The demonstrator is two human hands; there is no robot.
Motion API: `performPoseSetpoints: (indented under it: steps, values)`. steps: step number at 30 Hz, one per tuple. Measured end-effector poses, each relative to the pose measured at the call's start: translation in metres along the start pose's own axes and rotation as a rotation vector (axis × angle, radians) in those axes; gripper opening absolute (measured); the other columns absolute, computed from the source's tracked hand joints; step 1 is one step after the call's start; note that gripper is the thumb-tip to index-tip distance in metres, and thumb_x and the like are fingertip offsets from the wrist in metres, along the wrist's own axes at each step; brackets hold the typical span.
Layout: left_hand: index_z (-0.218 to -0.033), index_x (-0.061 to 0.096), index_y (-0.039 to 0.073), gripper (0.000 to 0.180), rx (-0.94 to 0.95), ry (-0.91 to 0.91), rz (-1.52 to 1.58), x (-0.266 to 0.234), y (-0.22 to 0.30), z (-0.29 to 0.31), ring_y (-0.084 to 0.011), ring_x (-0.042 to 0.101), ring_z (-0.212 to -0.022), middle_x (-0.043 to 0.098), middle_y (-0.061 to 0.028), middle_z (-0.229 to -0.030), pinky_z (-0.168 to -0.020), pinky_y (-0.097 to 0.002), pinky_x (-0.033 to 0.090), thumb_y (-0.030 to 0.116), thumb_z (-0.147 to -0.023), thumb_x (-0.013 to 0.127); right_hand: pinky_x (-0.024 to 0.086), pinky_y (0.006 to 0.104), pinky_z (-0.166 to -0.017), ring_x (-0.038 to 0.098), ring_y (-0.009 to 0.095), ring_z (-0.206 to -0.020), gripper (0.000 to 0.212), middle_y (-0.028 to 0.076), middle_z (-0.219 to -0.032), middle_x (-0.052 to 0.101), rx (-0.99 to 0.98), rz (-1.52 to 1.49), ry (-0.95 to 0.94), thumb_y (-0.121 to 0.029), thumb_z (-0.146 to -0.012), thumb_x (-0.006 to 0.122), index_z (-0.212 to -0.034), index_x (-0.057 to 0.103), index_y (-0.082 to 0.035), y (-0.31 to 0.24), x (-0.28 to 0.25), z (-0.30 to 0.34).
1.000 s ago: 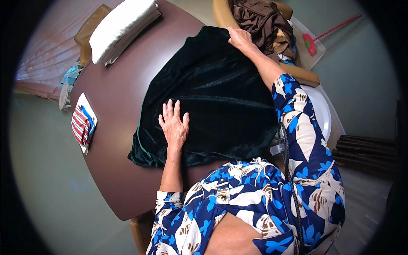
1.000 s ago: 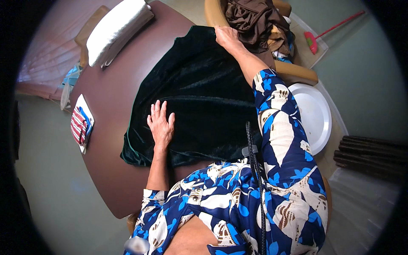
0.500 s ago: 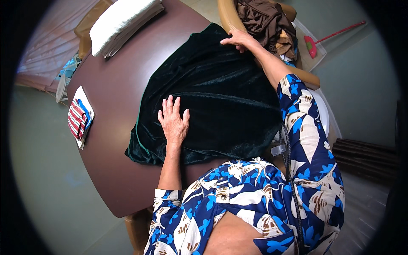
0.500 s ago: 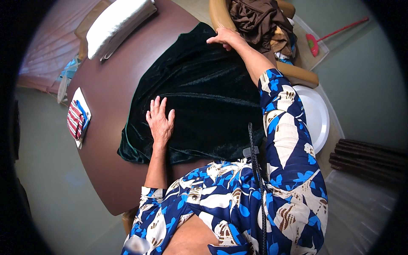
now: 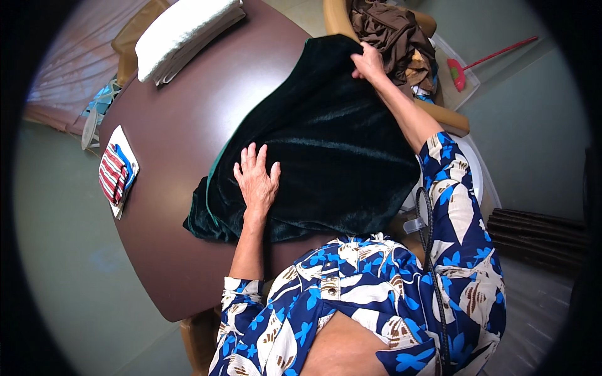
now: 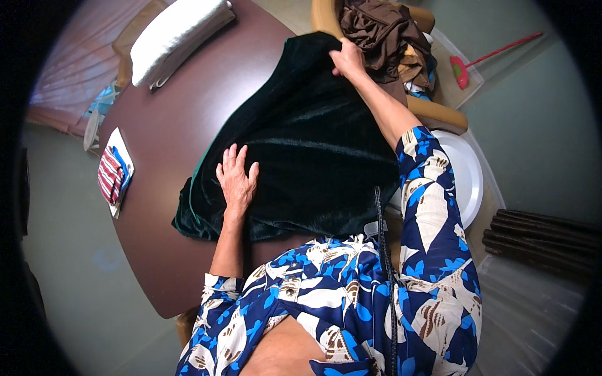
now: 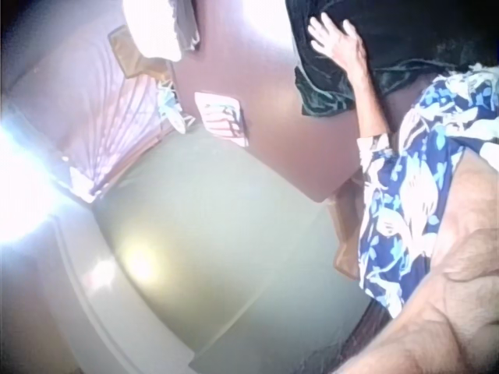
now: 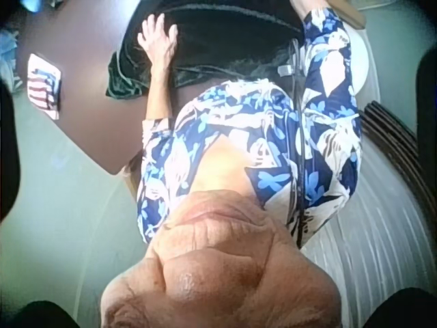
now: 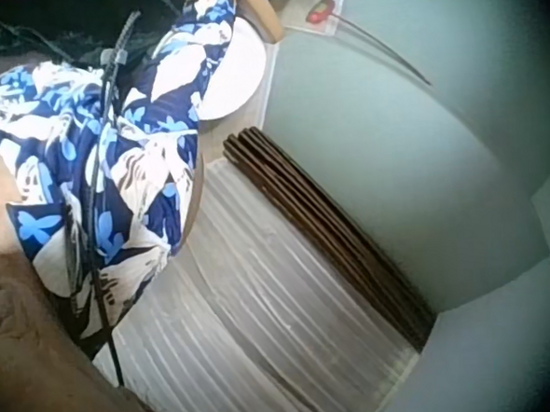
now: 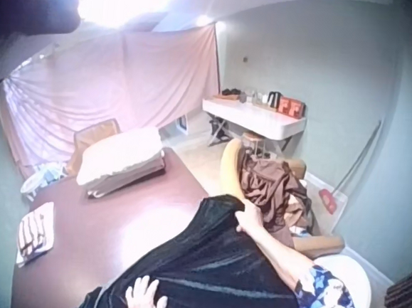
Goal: The person folds a white towel and places it on the table. They then unfold and refold a dark green velvet cloth, followed by unfolding and refolding a brown cloth. The person handles each item one at a time on a brown table.
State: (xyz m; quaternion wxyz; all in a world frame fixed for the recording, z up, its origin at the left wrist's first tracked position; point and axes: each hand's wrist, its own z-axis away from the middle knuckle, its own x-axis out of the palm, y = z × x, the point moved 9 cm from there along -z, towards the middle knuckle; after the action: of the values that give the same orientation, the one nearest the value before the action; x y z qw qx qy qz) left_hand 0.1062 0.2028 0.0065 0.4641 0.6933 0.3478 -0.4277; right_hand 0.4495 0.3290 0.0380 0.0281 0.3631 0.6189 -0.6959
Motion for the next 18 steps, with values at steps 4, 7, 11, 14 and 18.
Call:
performPoseSetpoints:
  steps: [4,7,11,14,18]
  values:
    - [-0.118,0.044,0.008,0.047,0.009,0.019,0.005,-0.005,0.003,-0.007,-0.0295,0.027,-0.121,0.032,-0.0146,-0.129,-0.095,-0.0504,0.021,0.029,-0.077,0.053,0.041,0.0348,-0.047,0.054,0.023,-0.051,0.034,0.016,-0.056,0.053,-0.62,-0.031,0.447,-0.01,-0.065,0.05,-0.097,0.052,0.0,-0.061,-0.002,-0.04]
    - [-0.12,0.042,0.008,0.048,-0.007,0.012,-0.032,-0.011,0.009,-0.026,-0.0327,0.024,-0.122,0.031,-0.0162,-0.13,-0.094,-0.0517,0.021,0.031,-0.079,0.051,0.044,0.0373,-0.056,0.055,0.031,-0.062,0.035,0.019,-0.072,0.057,-0.564,0.168,0.398,-0.009,-0.064,0.05,-0.098,0.055,-0.005,-0.107,-0.008,-0.073]
    - [-0.123,0.038,0.01,0.051,-0.067,-0.056,-0.133,-0.002,0.009,-0.04,-0.0324,0.022,-0.123,0.027,-0.0147,-0.132,-0.095,-0.0525,0.019,0.035,-0.08,0.048,0.044,0.0383,-0.061,0.055,0.032,-0.07,0.035,0.019,-0.078,0.057,-0.799,0.083,0.434,-0.01,-0.066,0.051,-0.1,0.054,-0.006,-0.191,0.006,-0.065]
    - [-0.125,0.036,0.012,0.052,-0.067,-0.089,-0.172,-0.004,0.007,-0.037,-0.0306,0.02,-0.125,0.024,-0.0123,-0.135,-0.097,-0.0519,0.018,0.036,-0.081,0.046,0.044,0.0391,-0.065,0.055,0.033,-0.076,0.034,0.019,-0.082,0.057,-0.896,0.077,0.425,-0.01,-0.067,0.051,-0.101,0.053,-0.006,-0.221,0.026,-0.061]
    - [-0.127,0.033,0.014,0.053,-0.145,-0.092,-0.196,-0.009,0.009,-0.035,-0.0283,0.018,-0.126,0.022,-0.0103,-0.136,-0.098,-0.0498,0.015,0.038,-0.081,0.044,0.045,0.0401,-0.07,0.055,0.034,-0.084,0.034,0.02,-0.088,0.057,-0.926,0.175,0.309,-0.011,-0.069,0.052,-0.103,0.052,-0.007,-0.202,0.069,-0.057]
